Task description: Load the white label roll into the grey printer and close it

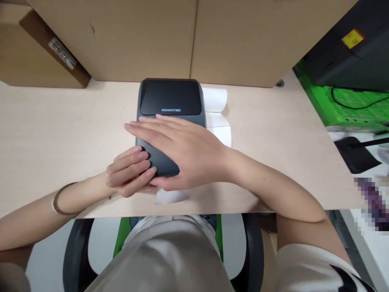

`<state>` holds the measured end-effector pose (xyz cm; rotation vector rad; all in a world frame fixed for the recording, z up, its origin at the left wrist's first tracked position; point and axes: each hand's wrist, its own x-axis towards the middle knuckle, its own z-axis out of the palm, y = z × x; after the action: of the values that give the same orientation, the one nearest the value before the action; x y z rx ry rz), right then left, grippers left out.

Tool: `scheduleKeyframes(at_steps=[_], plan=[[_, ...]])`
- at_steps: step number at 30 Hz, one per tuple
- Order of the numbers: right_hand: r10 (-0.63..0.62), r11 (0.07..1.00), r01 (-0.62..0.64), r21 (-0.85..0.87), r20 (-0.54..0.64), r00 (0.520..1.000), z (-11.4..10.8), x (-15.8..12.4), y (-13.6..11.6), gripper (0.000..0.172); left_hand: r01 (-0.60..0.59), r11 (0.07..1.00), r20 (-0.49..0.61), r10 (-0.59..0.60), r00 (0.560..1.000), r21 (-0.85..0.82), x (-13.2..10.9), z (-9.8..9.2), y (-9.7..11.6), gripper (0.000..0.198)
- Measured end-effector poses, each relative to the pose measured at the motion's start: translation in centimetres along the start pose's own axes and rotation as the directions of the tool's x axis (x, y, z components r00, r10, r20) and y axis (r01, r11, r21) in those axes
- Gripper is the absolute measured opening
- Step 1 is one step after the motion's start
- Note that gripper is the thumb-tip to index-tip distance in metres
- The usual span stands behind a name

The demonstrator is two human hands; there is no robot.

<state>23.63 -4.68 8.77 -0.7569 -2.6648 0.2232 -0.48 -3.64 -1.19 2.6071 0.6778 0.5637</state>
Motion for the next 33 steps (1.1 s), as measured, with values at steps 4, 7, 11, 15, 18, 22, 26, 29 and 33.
scheduleKeyframes(at_steps=[4, 7, 11, 15, 18, 22, 26, 29, 33], plan=[[-0.064, 0.997, 0.071, 0.041, -0.162, 0.985, -0.2, -1.7, 1.0, 0.051, -0.089, 0.996, -0.078, 0.089, 0.993, 0.007, -0.7, 0.4, -0.3, 0.020], [-0.079, 0.997, 0.071, -0.041, -0.273, 0.959, -0.2, -3.3, 1.5, 0.041, -0.010, 1.000, -0.048, 0.009, 0.999, -0.005, -1.2, 0.9, -0.6, 0.026], [-0.090, 0.990, 0.054, -0.129, -0.289, 0.953, -0.2, -4.6, 1.9, 0.041, -0.127, 0.974, -0.228, 0.169, 0.959, 0.188, -0.5, 1.3, -0.6, 0.021], [-0.092, 0.988, 0.051, -0.146, -0.294, 0.951, 0.4, -4.9, 2.3, 0.044, -0.295, 0.717, -0.497, 0.667, 0.555, 0.632, 0.9, 0.8, 0.2, 0.006], [-0.124, 0.982, 0.067, -0.179, -0.327, 0.937, 0.9, -4.9, 2.5, 0.046, -0.271, 0.647, -0.480, 0.731, 0.484, 0.713, 1.4, 0.3, 0.8, 0.008], [-0.090, 0.978, 0.026, -0.205, -0.312, 0.946, 1.0, -4.8, 2.1, 0.042, -0.271, 0.650, -0.473, 0.725, 0.500, 0.710, 1.4, 0.3, 0.8, 0.012], [-0.039, 0.978, -0.018, -0.207, -0.271, 0.962, 0.8, -4.6, 1.4, 0.038, -0.263, 0.636, -0.470, 0.737, 0.486, 0.725, 1.4, 0.5, 0.7, 0.014], [-0.042, 0.980, -0.011, -0.197, -0.261, 0.964, 1.0, -4.7, 1.2, 0.045, -0.267, 0.628, -0.469, 0.747, 0.471, 0.731, 1.5, 0.3, 1.0, 0.016], [-0.093, 0.979, 0.042, -0.201, -0.251, 0.963, 1.1, -5.5, 1.5, 0.063, -0.309, 0.599, -0.453, 0.780, 0.431, 0.739, 1.2, 0.6, 0.7, 0.018]])
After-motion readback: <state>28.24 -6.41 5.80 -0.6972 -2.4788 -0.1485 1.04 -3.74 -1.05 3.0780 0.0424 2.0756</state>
